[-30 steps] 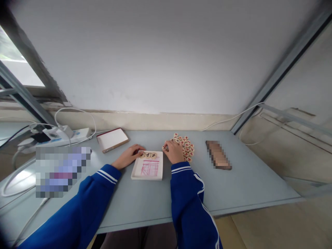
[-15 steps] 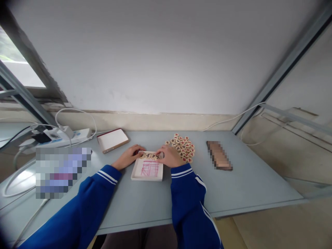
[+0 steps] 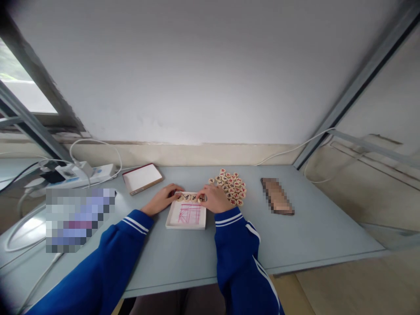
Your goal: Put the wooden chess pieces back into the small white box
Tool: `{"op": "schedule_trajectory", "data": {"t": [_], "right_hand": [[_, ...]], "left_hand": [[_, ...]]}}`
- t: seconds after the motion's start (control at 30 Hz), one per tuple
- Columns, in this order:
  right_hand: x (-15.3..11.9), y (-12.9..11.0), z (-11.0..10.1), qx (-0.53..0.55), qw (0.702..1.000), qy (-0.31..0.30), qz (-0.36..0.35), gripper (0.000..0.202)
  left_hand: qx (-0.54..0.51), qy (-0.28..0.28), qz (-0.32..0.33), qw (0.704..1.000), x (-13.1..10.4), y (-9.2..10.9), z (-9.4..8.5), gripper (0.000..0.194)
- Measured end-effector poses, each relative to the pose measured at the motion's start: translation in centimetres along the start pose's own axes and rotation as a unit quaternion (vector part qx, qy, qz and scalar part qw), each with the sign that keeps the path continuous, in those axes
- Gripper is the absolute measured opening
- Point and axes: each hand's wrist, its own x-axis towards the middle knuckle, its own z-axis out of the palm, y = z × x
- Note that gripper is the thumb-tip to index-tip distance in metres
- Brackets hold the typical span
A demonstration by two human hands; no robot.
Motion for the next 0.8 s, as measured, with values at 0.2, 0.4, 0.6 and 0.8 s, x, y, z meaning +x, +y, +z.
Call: {"op": "schedule_trajectory", "data": {"t": [0.2, 0.4, 0.6, 0.8], "right_hand": [[0.0, -0.1, 0.5, -0.010, 0.999, 0.032, 0.015, 0.025], [0.5, -0.5, 0.5, -0.037, 0.998, 0.046, 0.016, 0.012], [-2.4, -3.3, -0.6, 0.125, 0.982, 0.132, 0.045, 0.016], [-17.2, -7.8, -0.9, 0.353, 0.909, -0.164, 0.150, 0.014]], "left_hand": [[0.005, -0.002, 0.001, 1.000, 0.0, -0.2, 0.1, 0.028], [0.004, 0.003, -0.001, 1.000, 0.1, -0.4, 0.3, 0.027], [-0.002, 0.004, -0.005, 1.000, 0.1, -0.7, 0.2, 0.028], [-0.014, 0.005, -0.005, 1.000, 0.2, -1.1, 0.4, 0.027]]}}
